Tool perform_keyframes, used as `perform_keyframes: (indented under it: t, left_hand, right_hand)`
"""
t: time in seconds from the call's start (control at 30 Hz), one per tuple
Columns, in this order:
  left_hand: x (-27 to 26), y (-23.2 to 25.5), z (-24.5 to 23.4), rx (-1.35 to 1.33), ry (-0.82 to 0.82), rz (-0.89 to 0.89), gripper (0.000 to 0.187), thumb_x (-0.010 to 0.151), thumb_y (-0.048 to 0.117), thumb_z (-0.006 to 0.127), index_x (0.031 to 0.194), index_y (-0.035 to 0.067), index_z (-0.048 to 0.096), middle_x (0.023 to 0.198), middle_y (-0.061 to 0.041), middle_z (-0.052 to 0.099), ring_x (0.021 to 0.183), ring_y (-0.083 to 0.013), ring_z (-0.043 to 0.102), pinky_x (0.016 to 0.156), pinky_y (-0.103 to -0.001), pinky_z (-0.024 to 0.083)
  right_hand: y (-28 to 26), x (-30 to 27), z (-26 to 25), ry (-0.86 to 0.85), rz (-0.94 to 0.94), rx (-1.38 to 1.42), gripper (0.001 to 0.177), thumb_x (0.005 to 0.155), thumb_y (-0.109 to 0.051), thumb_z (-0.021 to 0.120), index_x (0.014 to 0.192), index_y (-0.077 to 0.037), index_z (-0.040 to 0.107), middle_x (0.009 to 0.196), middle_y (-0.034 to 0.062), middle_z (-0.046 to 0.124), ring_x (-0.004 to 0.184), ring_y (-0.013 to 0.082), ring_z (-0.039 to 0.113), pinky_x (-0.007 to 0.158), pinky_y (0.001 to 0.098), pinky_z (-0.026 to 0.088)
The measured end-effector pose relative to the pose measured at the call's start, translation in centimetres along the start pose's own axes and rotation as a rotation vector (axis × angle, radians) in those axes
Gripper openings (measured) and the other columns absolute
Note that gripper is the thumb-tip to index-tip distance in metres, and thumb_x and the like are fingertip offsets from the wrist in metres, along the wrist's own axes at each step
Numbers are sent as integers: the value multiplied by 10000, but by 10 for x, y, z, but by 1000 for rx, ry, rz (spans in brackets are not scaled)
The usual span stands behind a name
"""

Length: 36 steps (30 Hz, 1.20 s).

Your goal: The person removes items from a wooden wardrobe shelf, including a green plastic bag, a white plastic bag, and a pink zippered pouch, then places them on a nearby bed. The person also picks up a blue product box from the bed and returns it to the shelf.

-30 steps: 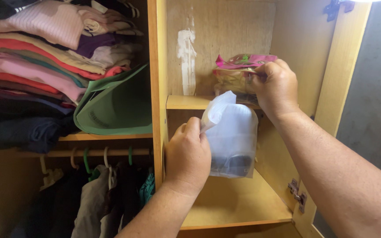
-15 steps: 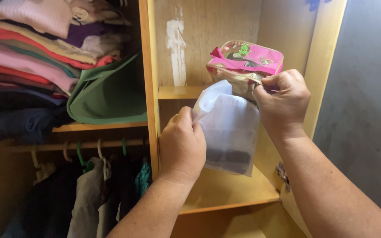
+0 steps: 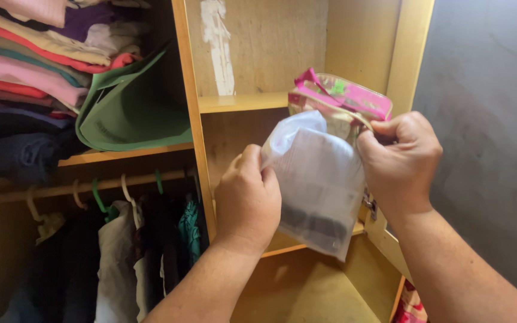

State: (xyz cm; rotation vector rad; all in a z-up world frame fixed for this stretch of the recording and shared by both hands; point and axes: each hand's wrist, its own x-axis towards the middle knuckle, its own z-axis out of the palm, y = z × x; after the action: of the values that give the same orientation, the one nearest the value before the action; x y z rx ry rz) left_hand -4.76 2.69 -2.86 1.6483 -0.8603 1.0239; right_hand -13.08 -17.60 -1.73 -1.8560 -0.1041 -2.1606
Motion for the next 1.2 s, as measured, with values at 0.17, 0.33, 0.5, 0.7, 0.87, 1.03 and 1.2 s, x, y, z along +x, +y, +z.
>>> perform_keyframes:
  t: [0.17, 0.33, 0.5, 0.7, 0.87, 1.03, 1.2]
  left_hand:
    - [-30, 2, -4, -66, -110, -43, 55, 888, 54, 618, 923, 33, 582, 892, -186, 694, 797, -437, 674, 671, -525, 529]
    - [-55, 8, -18, -54, -119, -73, 58, 886, 77, 644, 897, 39, 602, 860, -179, 698, 795, -429, 675, 664, -518, 522]
    - [-82, 26, -36, -52, -60, -165, 67, 861, 76, 649, 922, 50, 642, 847, -170, 705, 781, -400, 691, 650, -480, 533]
    - [-122, 56, -50, -29, -22, -229, 69, 863, 77, 666, 925, 48, 657, 840, -152, 708, 762, -369, 699, 637, -437, 536]
    - [-142, 79, -56, -46, 29, -277, 102, 855, 70, 693, 948, 37, 669, 860, -138, 716, 763, -331, 720, 639, -400, 544]
    - [-153, 101, -70, -25, 71, -313, 143, 848, 101, 728, 977, 50, 695, 876, -128, 728, 762, -292, 748, 651, -366, 560]
    - [-161, 108, -89, 10, 84, -302, 164, 856, 108, 732, 1009, 52, 715, 910, -117, 747, 775, -262, 765, 672, -345, 560]
  right_hand:
    - [-8, -29, -22, -13, 92, -42, 116, 904, 13, 773, 872, 20, 663, 858, 73, 620, 751, 125, 609, 697, 268, 500]
    - [-18, -57, -42, -19, 151, -73, 97, 867, -4, 779, 866, 16, 684, 852, 90, 645, 749, 150, 630, 700, 274, 512]
    - [-25, -75, -64, -43, 172, -65, 99, 836, -8, 780, 879, 14, 694, 856, 105, 658, 749, 171, 652, 705, 288, 526]
    - [-26, -93, -103, -94, 171, -68, 112, 815, 11, 776, 876, 14, 681, 850, 114, 649, 758, 197, 655, 712, 305, 534]
    - [-30, -99, -132, -102, 158, -62, 118, 822, 22, 775, 893, 16, 682, 865, 114, 652, 766, 199, 655, 714, 306, 536]
    - [-44, -99, -157, -113, 179, 33, 135, 827, 24, 785, 903, 13, 674, 877, 103, 650, 754, 176, 652, 696, 285, 538]
    - [-58, -105, -182, -125, 207, 8, 138, 822, 41, 783, 913, 16, 682, 867, 93, 646, 747, 158, 646, 677, 273, 527]
